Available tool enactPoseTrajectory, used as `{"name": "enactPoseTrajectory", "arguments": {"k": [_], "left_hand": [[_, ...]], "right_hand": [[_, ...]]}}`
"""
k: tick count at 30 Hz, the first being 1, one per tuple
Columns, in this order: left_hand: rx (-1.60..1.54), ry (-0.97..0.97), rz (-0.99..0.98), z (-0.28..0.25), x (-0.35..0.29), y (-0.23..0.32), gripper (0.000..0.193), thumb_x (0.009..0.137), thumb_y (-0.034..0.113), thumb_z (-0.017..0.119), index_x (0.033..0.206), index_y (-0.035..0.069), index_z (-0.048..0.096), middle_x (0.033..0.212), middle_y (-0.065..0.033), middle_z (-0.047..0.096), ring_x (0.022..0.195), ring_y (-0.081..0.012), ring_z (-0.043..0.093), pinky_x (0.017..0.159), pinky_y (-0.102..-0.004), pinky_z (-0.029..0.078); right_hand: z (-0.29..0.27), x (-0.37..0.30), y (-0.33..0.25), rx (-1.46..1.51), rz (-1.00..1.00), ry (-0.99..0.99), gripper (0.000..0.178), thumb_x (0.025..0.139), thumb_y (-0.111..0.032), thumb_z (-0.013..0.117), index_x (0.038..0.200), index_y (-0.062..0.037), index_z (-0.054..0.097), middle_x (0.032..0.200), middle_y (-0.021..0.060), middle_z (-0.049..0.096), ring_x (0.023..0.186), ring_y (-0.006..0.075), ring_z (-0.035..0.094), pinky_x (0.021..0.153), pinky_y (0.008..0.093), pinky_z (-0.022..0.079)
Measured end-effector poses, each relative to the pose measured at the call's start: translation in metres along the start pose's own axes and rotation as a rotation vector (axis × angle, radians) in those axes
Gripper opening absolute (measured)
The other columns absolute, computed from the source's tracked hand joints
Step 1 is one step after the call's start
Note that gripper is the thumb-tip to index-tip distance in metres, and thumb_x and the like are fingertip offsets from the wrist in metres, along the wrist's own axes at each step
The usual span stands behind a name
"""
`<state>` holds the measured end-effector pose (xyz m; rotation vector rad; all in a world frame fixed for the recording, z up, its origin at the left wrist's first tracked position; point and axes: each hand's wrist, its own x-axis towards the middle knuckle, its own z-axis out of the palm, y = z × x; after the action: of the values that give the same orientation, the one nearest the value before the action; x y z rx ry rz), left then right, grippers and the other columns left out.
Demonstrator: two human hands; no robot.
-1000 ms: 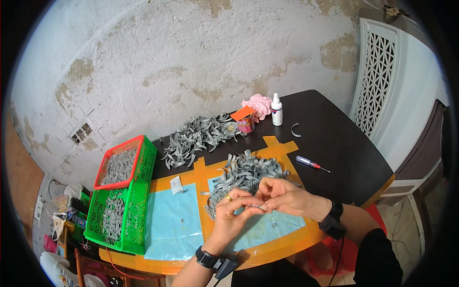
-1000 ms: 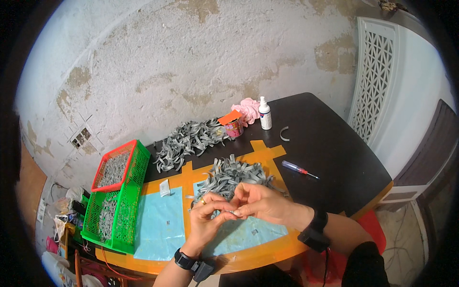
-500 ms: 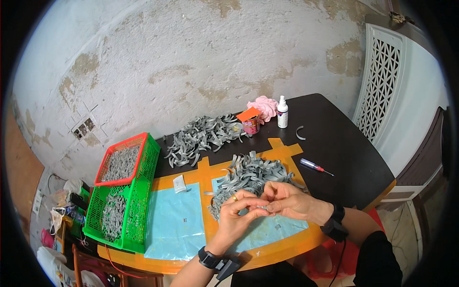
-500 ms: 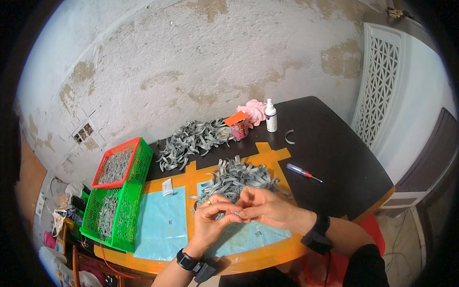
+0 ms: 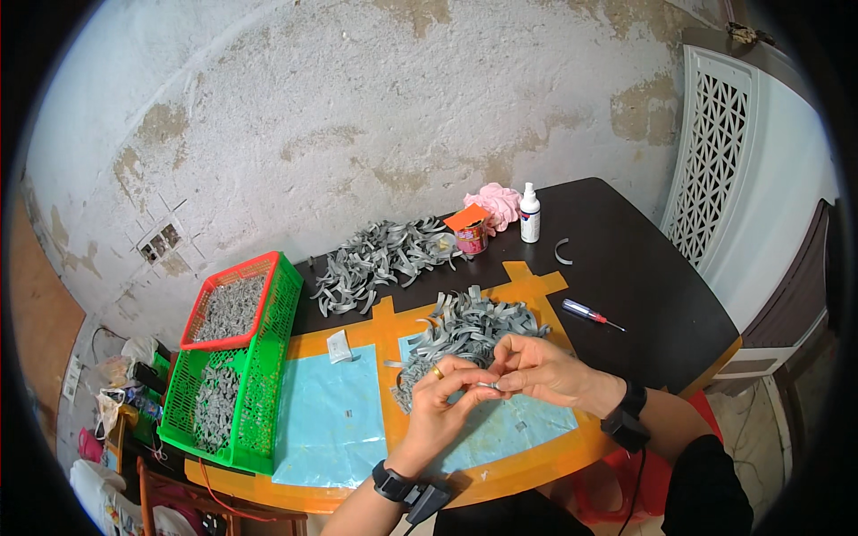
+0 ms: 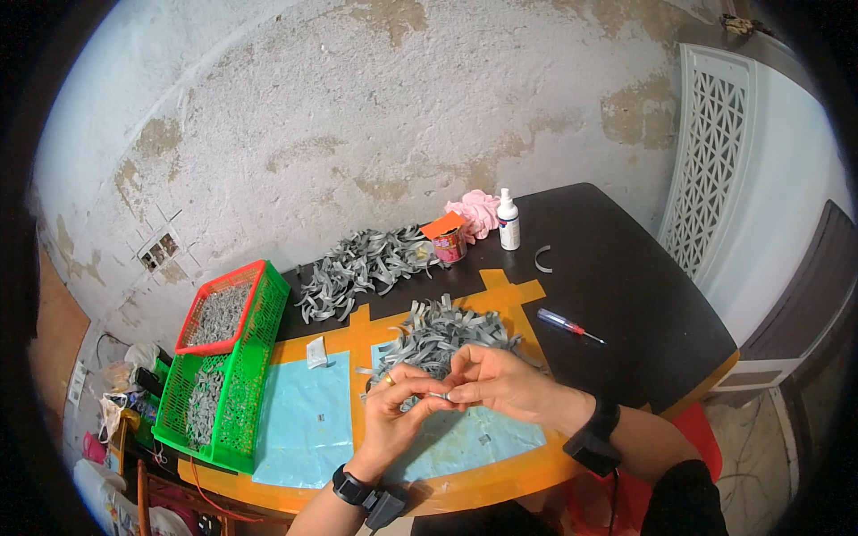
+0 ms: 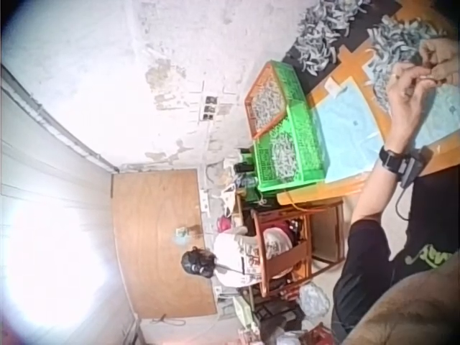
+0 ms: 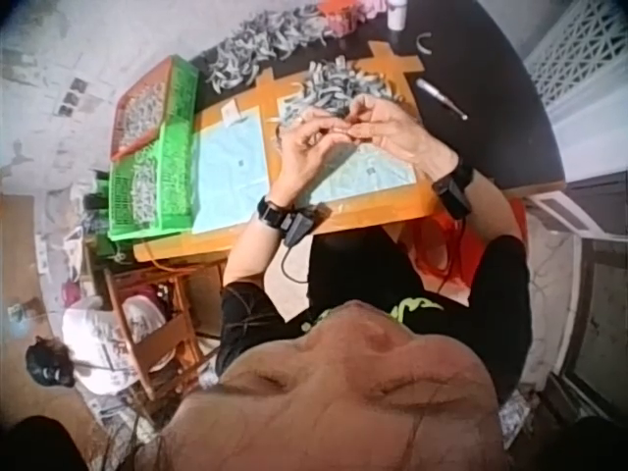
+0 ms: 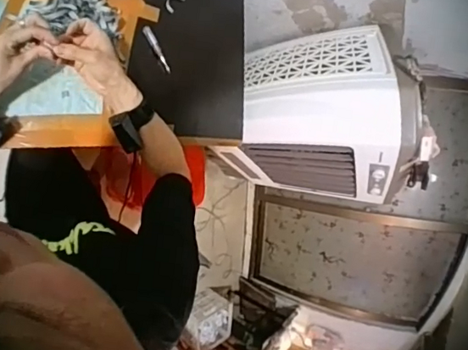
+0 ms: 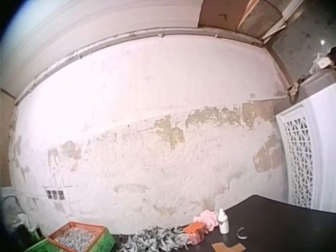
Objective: The recorder is assembling small grey fabric components, likely for footwear, by threading and folding them together at a workspace.
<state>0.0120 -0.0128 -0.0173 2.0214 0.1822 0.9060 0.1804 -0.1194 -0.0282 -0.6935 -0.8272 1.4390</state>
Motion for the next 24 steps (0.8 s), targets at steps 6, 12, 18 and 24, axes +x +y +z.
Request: {"name": "enactPoseTrajectory", "arguments": {"k": [6,12,18,24], "left_hand": [[0.002,-0.013,-0.011,-0.001,0.000,0.004,0.018,0.069,0.004,0.079,0.086,0.005,0.071,0.081,-0.0038,0.064,0.073,-0.0119,0.059,0.065,-0.0243,0.047],[-0.022,-0.001,-0.003,0.001,-0.001,0.002,0.020,0.068,0.005,0.080,0.087,0.004,0.071,0.080,-0.0042,0.064,0.070,-0.0113,0.058,0.063,-0.0241,0.047],[-0.050,0.008,0.021,-0.002,0.001,0.003,0.021,0.069,0.000,0.078,0.088,0.004,0.071,0.083,-0.0048,0.064,0.076,-0.0136,0.060,0.068,-0.0257,0.048],[0.007,0.075,0.070,-0.002,0.003,0.006,0.019,0.069,-0.002,0.078,0.085,0.005,0.071,0.086,-0.0047,0.064,0.081,-0.0149,0.060,0.071,-0.0264,0.049]], "right_hand": [[0.002,0.000,0.001,0.001,-0.003,-0.026,0.023,0.086,0.002,0.060,0.103,-0.0050,0.046,0.096,0.0076,0.061,0.087,0.0131,0.059,0.076,0.0258,0.047],[0.006,-0.002,0.006,-0.021,-0.028,0.016,0.024,0.086,0.001,0.059,0.104,-0.0048,0.045,0.099,0.0061,0.058,0.084,0.0110,0.055,0.074,0.0251,0.045],[0.015,-0.003,-0.003,-0.076,-0.088,0.048,0.024,0.085,-0.001,0.060,0.100,-0.0059,0.042,0.099,0.0083,0.058,0.084,0.0114,0.054,0.074,0.0257,0.044],[0.013,-0.003,-0.004,-0.095,-0.153,-0.009,0.021,0.087,-0.001,0.058,0.103,-0.0053,0.044,0.099,0.0062,0.057,0.084,0.0102,0.052,0.074,0.0262,0.044]]}}
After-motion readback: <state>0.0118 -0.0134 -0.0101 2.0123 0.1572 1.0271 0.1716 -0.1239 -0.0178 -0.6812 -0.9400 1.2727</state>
